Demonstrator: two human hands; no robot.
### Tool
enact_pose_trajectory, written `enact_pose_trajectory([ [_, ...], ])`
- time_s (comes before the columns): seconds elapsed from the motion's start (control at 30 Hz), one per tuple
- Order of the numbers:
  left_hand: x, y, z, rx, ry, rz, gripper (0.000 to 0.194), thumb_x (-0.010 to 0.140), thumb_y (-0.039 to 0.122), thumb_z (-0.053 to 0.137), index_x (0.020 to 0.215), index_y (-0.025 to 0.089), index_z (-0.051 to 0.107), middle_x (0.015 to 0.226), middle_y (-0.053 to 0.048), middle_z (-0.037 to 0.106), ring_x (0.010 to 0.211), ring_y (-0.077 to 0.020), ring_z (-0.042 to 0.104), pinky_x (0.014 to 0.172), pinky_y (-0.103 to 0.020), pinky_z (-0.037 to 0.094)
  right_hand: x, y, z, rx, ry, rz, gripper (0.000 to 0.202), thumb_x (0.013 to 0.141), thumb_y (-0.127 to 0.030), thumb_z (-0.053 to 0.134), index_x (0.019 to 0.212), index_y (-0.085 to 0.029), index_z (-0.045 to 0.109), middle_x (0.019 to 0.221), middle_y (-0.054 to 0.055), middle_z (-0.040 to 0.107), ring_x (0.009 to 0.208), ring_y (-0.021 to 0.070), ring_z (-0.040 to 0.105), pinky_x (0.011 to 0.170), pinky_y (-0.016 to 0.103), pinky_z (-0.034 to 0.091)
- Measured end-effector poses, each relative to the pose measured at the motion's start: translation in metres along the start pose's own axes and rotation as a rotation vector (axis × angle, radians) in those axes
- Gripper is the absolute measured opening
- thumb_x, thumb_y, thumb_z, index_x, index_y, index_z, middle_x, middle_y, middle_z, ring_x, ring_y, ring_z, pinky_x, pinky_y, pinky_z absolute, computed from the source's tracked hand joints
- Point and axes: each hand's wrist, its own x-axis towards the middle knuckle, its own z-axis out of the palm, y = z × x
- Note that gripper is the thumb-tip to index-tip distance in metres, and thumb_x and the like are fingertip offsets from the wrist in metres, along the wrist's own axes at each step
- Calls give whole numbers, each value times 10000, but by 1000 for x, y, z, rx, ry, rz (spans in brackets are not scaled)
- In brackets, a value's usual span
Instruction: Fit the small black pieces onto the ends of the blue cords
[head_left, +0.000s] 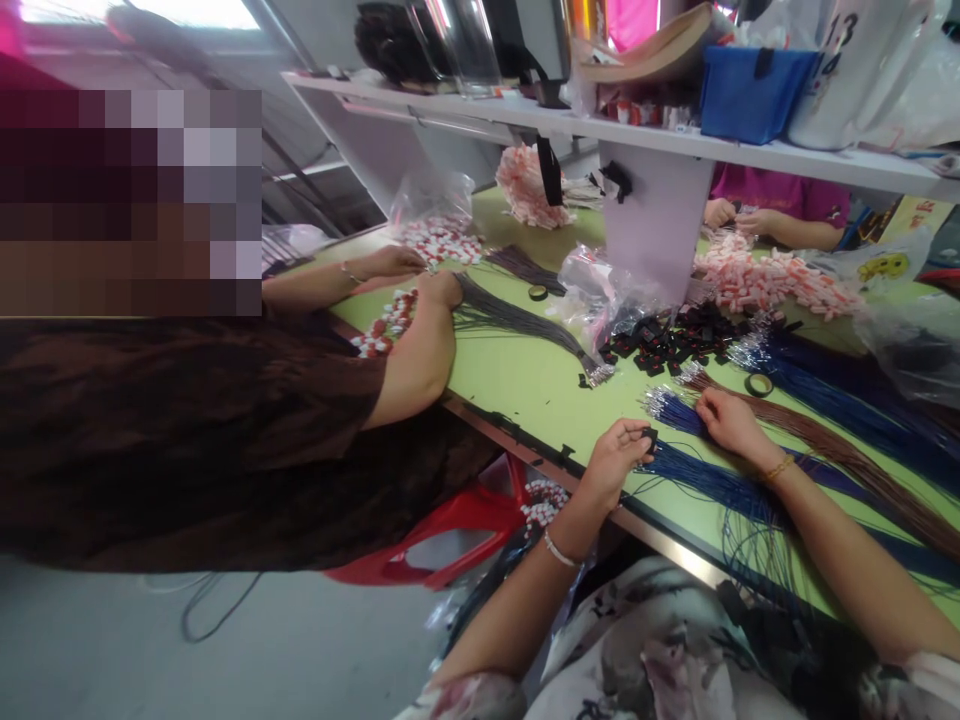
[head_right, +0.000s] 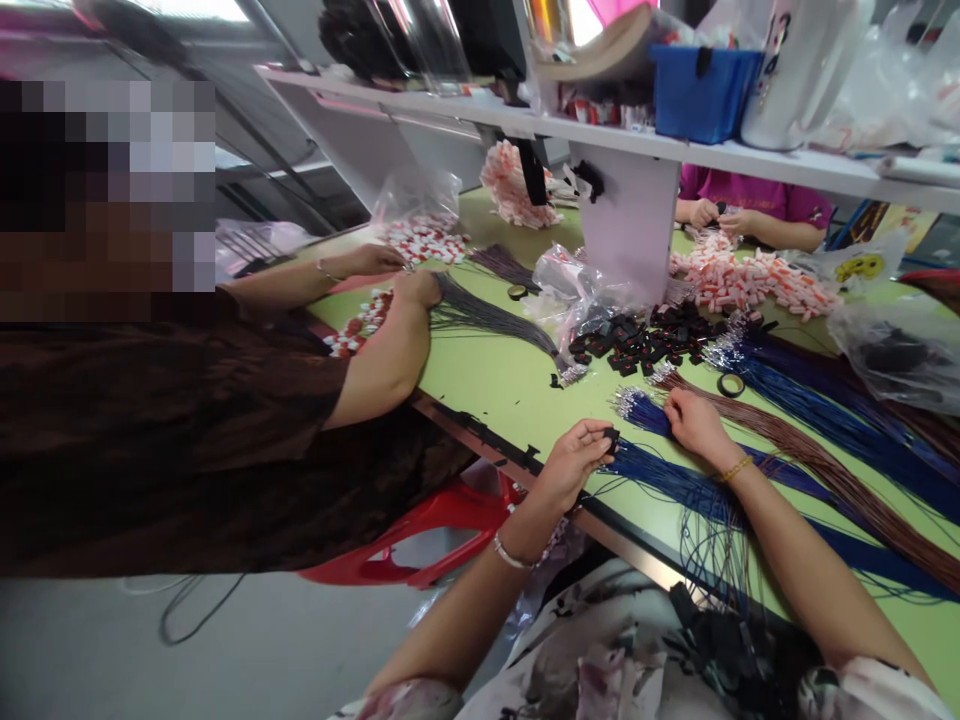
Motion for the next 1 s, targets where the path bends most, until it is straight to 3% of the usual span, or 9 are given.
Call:
enact_pose_trajectory([
  [0.13,1,0,0,1,7,17,357,604,267,780,900,150,618,793,-22,621,691,-111,589,645,-240,469,1,1,-5,-159,-5,15,166,889,-281,430,816,-176,536,756,66,616,646,166,517,582,258,288],
  [0.2,0,1,1,-5,0,17,352,607,262,776,900,148,618,789,-22,620,688,-109,584,643,-238,465,3,2,-7,-127,-9,18,162,887,-288,438,818,-176,531,718,56,604,620,159,505,580,258,293],
  [0.33,-2,2,5,-37,-25,11,334,625,248,766,908,154,615,795,-21,617,705,-109,584,655,-236,459,9,-4,-9,190,-20,-27,209,868,-330,455,731,-184,515,653,7,561,586,133,475,572,238,330],
  [0.47,-2,0,11,-118,-51,16,332,639,223,758,925,165,600,816,-14,604,717,-97,572,672,-225,450,10,-26,-12,502,-13,-76,211,838,-343,476,722,-176,529,661,-12,543,595,116,460,571,225,364],
  [0.63,0,-4,15,-260,-100,-5,338,640,195,760,935,165,597,840,-9,583,719,-83,555,675,-210,448,-3,-49,-15,671,10,-80,157,801,-286,508,700,-170,543,655,-16,543,610,107,463,578,215,371],
  [1.0,5,-13,18,-396,-178,-68,252,700,119,698,940,135,619,849,-32,597,749,-100,569,682,-210,459,-42,-60,-4,561,89,-16,115,713,-216,535,607,-173,518,503,-61,402,470,67,320,467,198,262],
])
